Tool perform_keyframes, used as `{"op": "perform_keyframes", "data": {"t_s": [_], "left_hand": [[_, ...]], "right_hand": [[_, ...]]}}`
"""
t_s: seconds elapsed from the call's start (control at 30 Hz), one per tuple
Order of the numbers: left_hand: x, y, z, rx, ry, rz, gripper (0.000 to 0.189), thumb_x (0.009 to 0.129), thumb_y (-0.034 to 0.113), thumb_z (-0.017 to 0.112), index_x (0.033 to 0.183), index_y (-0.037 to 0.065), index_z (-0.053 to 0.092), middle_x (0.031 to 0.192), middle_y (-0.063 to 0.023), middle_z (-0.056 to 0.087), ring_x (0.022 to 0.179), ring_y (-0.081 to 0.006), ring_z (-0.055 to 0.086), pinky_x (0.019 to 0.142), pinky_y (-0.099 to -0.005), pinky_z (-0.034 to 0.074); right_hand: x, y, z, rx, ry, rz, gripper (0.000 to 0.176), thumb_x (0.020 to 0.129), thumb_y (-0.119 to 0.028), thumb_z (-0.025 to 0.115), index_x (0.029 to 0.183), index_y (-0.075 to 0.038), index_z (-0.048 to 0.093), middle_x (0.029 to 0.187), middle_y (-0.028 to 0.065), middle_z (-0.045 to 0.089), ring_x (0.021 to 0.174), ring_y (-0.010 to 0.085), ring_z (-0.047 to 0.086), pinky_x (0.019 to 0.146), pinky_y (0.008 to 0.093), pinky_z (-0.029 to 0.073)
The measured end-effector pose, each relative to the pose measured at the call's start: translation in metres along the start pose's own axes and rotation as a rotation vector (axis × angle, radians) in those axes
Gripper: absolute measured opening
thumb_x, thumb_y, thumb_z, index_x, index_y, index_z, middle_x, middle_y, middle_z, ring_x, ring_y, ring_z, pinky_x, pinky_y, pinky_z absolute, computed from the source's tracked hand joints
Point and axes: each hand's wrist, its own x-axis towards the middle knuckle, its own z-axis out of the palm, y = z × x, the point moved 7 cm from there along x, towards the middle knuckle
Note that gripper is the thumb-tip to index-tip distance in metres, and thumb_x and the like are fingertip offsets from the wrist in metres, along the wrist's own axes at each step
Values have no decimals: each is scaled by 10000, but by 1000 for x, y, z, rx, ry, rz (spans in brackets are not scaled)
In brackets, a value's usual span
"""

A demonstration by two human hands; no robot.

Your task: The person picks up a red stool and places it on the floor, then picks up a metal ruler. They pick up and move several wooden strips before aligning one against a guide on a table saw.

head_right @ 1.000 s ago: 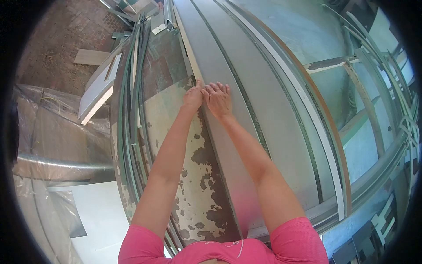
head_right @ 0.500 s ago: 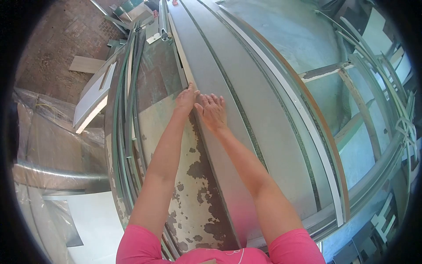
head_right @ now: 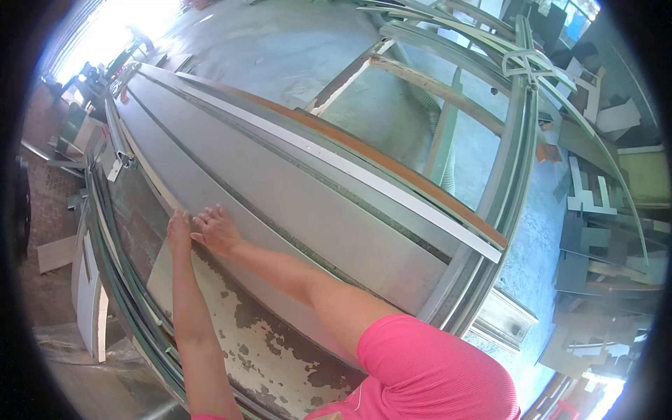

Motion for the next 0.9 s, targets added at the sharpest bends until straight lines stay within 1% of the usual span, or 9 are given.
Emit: {"op": "perform_keyframes", "data": {"t_s": [0.07,0.1,0.13,0.2,0.27,0.43,0.67,0.73,0.9], "left_hand": [[-4,-2,-7,-11,-39,-29,457,817,338,507,1148,25,470,1086,-188,547,995,-330,533,853,-429,413],[6,-2,12,201,-69,162,418,832,349,486,1099,29,518,1073,-186,551,1013,-337,518,858,-413,411],[28,-24,40,199,-36,227,404,840,368,461,1033,27,563,1061,-171,559,1019,-340,511,857,-408,415],[1,3,9,310,9,308,422,841,395,441,999,29,579,1022,-180,576,984,-317,542,835,-428,429],[-1,-5,-7,59,41,-22,405,822,395,486,1003,44,577,1024,-171,577,973,-299,557,831,-399,444],[-9,-1,-18,-6,134,-90,337,818,336,532,967,38,586,986,-180,579,955,-334,554,800,-426,451],[-52,-2,-20,-168,189,107,448,787,277,587,1183,89,493,1052,-204,461,982,-353,474,828,-402,414],[-92,-7,-24,-318,350,180,413,777,211,596,1163,94,505,1018,-194,469,953,-348,471,822,-409,403],[-232,-2,-44,-525,224,205,332,789,156,577,1101,54,527,1024,-188,497,961,-339,473,844,-400,377]], "right_hand": [[1,-9,0,3,2,-48,374,772,-385,525,1003,-94,562,998,70,565,1026,247,487,916,433,310],[3,-12,-3,30,-54,-96,339,764,-374,531,955,-96,571,951,61,567,993,245,498,886,430,324],[3,-16,-7,22,71,-108,178,715,-329,568,718,-154,604,842,66,561,890,254,513,811,421,348],[1,-9,7,47,176,-172,234,724,-324,568,827,-114,578,802,66,555,815,259,524,794,420,345],[3,-11,18,-8,-91,-96,319,796,-347,517,960,-77,559,957,83,585,975,263,507,885,453,316],[-2,-2,30,-21,-194,6,471,878,-414,386,1189,-73,477,1190,88,514,1162,258,421,1017,461,214],[1,-2,26,-10,-156,3,467,880,-418,380,1176,-72,485,1179,87,521,1158,258,425,1005,461,231],[0,-1,27,-21,-159,13,474,877,-426,382,1177,-74,483,1176,88,524,1157,256,426,1003,460,233],[1,-2,28,-48,-137,-11,506,854,-451,421,1187,-73,471,1175,93,521,1147,253,431,1003,458,234]]}}
